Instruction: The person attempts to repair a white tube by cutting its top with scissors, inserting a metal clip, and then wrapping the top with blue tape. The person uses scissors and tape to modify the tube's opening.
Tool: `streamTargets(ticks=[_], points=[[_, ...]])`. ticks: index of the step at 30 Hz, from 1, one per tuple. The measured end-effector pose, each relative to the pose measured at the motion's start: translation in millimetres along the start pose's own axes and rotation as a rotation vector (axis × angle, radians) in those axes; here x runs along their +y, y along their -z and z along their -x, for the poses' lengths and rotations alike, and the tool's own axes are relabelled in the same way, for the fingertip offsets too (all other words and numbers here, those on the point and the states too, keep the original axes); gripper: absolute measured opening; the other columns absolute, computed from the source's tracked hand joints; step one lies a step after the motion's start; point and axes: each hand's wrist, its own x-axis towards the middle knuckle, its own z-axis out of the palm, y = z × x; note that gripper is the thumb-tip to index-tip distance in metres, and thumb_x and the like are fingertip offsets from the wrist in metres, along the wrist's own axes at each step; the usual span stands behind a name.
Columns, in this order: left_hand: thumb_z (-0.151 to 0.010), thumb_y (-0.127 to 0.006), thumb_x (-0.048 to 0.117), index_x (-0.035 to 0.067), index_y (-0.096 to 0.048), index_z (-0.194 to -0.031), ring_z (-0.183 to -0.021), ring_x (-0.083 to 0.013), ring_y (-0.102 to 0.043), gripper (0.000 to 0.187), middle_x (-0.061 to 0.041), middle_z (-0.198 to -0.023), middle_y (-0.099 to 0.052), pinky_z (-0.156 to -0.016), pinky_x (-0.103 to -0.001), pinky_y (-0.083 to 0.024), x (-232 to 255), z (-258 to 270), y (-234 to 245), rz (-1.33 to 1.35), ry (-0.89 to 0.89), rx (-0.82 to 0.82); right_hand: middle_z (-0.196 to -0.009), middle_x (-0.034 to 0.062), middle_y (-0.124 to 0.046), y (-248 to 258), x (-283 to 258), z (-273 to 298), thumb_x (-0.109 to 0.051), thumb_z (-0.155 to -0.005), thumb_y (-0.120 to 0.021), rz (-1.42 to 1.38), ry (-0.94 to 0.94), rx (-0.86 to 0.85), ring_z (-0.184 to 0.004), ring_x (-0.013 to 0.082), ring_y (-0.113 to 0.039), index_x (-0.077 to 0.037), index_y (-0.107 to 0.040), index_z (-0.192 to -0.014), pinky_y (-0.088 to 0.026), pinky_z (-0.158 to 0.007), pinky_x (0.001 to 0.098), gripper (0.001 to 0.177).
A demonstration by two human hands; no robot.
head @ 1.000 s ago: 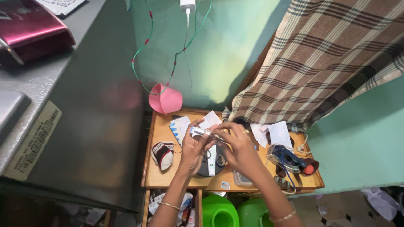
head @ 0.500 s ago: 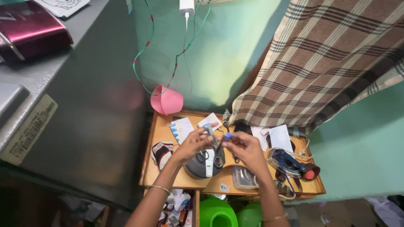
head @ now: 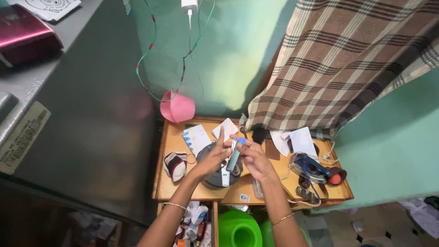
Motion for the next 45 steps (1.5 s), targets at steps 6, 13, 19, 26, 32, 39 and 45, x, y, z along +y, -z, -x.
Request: streamTargets(ticks=[6, 13, 19, 26, 32, 39, 45], points=[[-0.104, -0.038, 0.054, 0.016, -0.023, -0.163, -0.104, -0.014, -0.063, 0.073, -0.009, -0.125, -0.068, -0.084, -0.03, -0.05, -25, 14, 17, -0.079, 0.251, 0.084, -0.115, 0.0162, -0.077, 18, 27, -6, -0.011, -0.093, -0.074, 0.185, 0.119, 0.106, -0.086, 0.0111, -0.06, 0.008, -0.061, -0.134, -0.045, -0.074, 0.022, 0.048], [-0.104, -0.042, 0.051, 0.005, -0.056, -0.142, -0.09, -0.0121, -0.068, 0.061, -0.007, -0.105, -0.076, -0.078, -0.028, -0.053, -124, 30, 48, -0.039, 0.409, 0.351, -0.103, 0.0161, -0.077, 31, 66, -21, -0.003, -0.089, -0.072, 0.238, 0.131, 0.254, -0.097, 0.0225, -0.075, 0.008, -0.062, -0.121, -0.059, -0.084, 0.0319, 0.035], [-0.099, -0.057, 0.027, 0.0, -0.068, -0.122, -0.08, -0.017, -0.07, 0.037, -0.012, -0.095, -0.076, -0.068, -0.034, -0.056, -186, 29, 49, -0.212, 0.306, 0.493, -0.12, 0.015, -0.071, 30, 76, 0, 0.004, -0.086, -0.073, 0.496, 0.394, 0.252, -0.115, 0.0196, -0.066, 0.004, -0.055, -0.136, -0.054, -0.099, 0.0294, 0.053], [-0.091, -0.072, 0.022, 0.005, -0.072, -0.108, -0.116, -0.0369, -0.06, 0.025, -0.019, -0.115, -0.07, -0.1, -0.047, -0.049, -194, -42, 28, -1.244, 0.297, 0.432, -0.125, 0.0152, -0.07, 34, 48, 27, 0.01, -0.079, -0.075, 0.898, 0.602, 0.256, -0.122, 0.0258, -0.066, -0.003, -0.057, -0.137, -0.05, -0.102, 0.0361, 0.062], [-0.06, -0.096, 0.034, 0.006, -0.062, -0.124, -0.129, -0.0369, -0.047, 0.078, -0.019, -0.14, -0.052, -0.101, -0.053, -0.043, -187, -77, 18, -1.448, 0.426, 0.255, -0.126, 0.0164, -0.069, 55, 24, 41, 0.012, -0.078, -0.063, 1.014, 0.539, 0.197, -0.123, 0.03, -0.062, -0.003, -0.054, -0.144, -0.044, -0.108, 0.0421, 0.068], [-0.057, -0.099, 0.026, 0.008, -0.061, -0.123, -0.116, -0.0375, -0.062, 0.078, -0.019, -0.122, -0.065, -0.094, -0.05, -0.051, -197, -90, 37, -1.36, 0.475, 0.227, -0.129, 0.0161, -0.066, 109, 47, 29, 0.006, -0.085, -0.063, 0.846, 0.401, 0.116, -0.116, 0.0264, -0.067, -0.004, -0.057, -0.139, -0.054, -0.1, 0.0367, 0.055], [-0.083, -0.082, 0.023, 0.012, -0.068, -0.115, -0.106, -0.0367, -0.072, 0.036, -0.017, -0.109, -0.075, -0.092, -0.048, -0.055, -223, -95, 70, -1.32, 0.353, 0.247, -0.113, 0.0151, -0.072, 165, 83, -9, -0.013, -0.098, -0.063, 0.24, -0.131, 0.1, -0.087, 0.016, -0.068, 0.0, -0.053, -0.142, -0.056, -0.073, 0.026, 0.048]])
